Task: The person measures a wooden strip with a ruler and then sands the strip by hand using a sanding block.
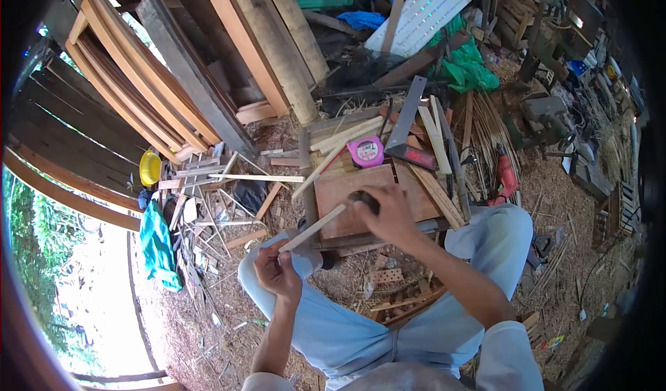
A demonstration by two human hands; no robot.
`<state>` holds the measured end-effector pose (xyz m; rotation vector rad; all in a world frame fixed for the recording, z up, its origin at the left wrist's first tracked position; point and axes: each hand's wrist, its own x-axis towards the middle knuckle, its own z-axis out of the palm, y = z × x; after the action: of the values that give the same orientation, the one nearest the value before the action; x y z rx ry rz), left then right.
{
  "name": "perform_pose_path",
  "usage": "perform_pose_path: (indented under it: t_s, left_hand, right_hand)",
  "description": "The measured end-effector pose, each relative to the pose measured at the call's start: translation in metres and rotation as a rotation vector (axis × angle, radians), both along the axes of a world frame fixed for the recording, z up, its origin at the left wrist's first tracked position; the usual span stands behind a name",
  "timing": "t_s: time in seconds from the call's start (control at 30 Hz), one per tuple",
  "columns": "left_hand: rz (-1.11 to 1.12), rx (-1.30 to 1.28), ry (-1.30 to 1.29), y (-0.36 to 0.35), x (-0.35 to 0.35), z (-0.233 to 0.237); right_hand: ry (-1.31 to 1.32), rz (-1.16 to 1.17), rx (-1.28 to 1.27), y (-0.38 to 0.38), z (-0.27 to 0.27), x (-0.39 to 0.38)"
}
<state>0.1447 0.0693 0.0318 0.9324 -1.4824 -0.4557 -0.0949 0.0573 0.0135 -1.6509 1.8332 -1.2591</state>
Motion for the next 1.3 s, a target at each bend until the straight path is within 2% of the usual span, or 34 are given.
perform_pose_path:
  t_s: [0.07,0.13,0.2,0.23,0.3,0.37,0.4,0.47,0.5,0.57,0.6,0.67,0.7,0.73,0.8,0.83,0.93,1.0,1.07,1.1,1.13,1.2,1.27,1.3]
  left_hand:
    - [0.006,-0.040,0.024,-0.007,0.000,0.004]
    - [-0.055,0.058,0.018,-0.010,0.005,0.002]
    - [-0.080,0.042,0.028,-0.008,0.000,0.002]
    - [-0.106,0.025,0.030,-0.008,-0.002,0.003]
    - [-0.139,0.002,0.056,-0.004,-0.005,0.000]
    - [-0.171,-0.019,0.079,-0.005,-0.011,0.000]
    - [-0.147,-0.029,0.086,-0.005,-0.013,0.004]
    - [-0.117,-0.030,0.092,-0.001,-0.009,0.003]
    - [-0.132,-0.025,0.053,0.000,-0.005,0.000]
    - [-0.132,-0.018,0.028,0.002,-0.003,-0.001]
    - [-0.150,-0.044,-0.028,0.002,-0.004,0.002]
    - [-0.159,-0.061,-0.067,0.002,-0.008,0.007]
    - [-0.160,-0.096,-0.127,0.002,-0.008,0.011]
    - [-0.160,-0.128,-0.191,0.003,-0.005,0.011]
    - [-0.146,-0.059,-0.150,0.005,0.003,0.001]
    - [-0.143,-0.069,-0.185,0.004,0.000,0.008]
    - [-0.111,-0.131,-0.238,0.000,-0.004,0.017]
    - [-0.118,-0.168,-0.260,-0.003,-0.006,0.016]
    - [-0.061,-0.126,-0.301,0.000,-0.007,0.023]
    - [-0.035,-0.097,-0.363,0.000,-0.004,0.027]
    - [-0.019,-0.099,-0.359,-0.003,-0.003,0.028]
    - [-0.062,-0.141,-0.311,-0.005,-0.008,0.029]
    - [-0.061,-0.154,-0.289,-0.005,-0.010,0.030]
    - [-0.091,-0.188,-0.288,-0.007,-0.010,0.027]
  right_hand:
    - [0.074,-0.065,-0.014,0.006,0.014,-0.012]
    - [0.153,-0.125,-0.015,0.007,0.020,-0.016]
    - [-0.056,-0.131,0.031,0.003,0.013,-0.016]
    - [-0.055,-0.138,0.029,0.001,0.012,-0.012]
    - [-0.243,0.080,0.170,-0.006,0.015,0.009]
    - [-0.052,-0.011,-0.106,0.010,0.027,0.053]
    - [-0.057,-0.020,-0.105,0.013,0.037,0.051]
    - [-0.009,0.167,-0.235,0.019,0.052,0.051]
    - [-0.006,0.172,-0.231,0.009,0.039,0.043]
    - [-0.187,0.045,-0.014,-0.016,0.001,0.019]
    - [-0.176,0.052,-0.012,-0.012,0.010,0.022]
    - [-0.047,0.203,-0.129,0.013,0.047,0.041]
    - [-0.074,0.286,-0.232,0.024,0.054,0.049]
    - [-0.068,0.298,-0.216,0.022,0.049,0.045]
    - [0.051,0.227,-0.147,0.007,0.037,0.034]
    - [0.014,0.165,0.019,-0.004,0.030,0.021]
    - [-0.002,0.195,0.026,-0.010,0.032,0.019]
    - [0.137,0.222,-0.038,0.008,0.054,0.034]
    - [-0.029,0.405,-0.124,0.014,0.063,0.038]
    - [0.046,0.303,-0.040,0.003,0.048,0.032]
    - [0.051,0.318,-0.044,-0.005,0.038,0.028]
    - [-0.163,0.156,0.023,-0.016,0.024,0.024]
    - [-0.058,0.172,-0.054,0.001,0.028,0.035]
    - [-0.028,0.237,-0.070,0.015,0.052,0.045]
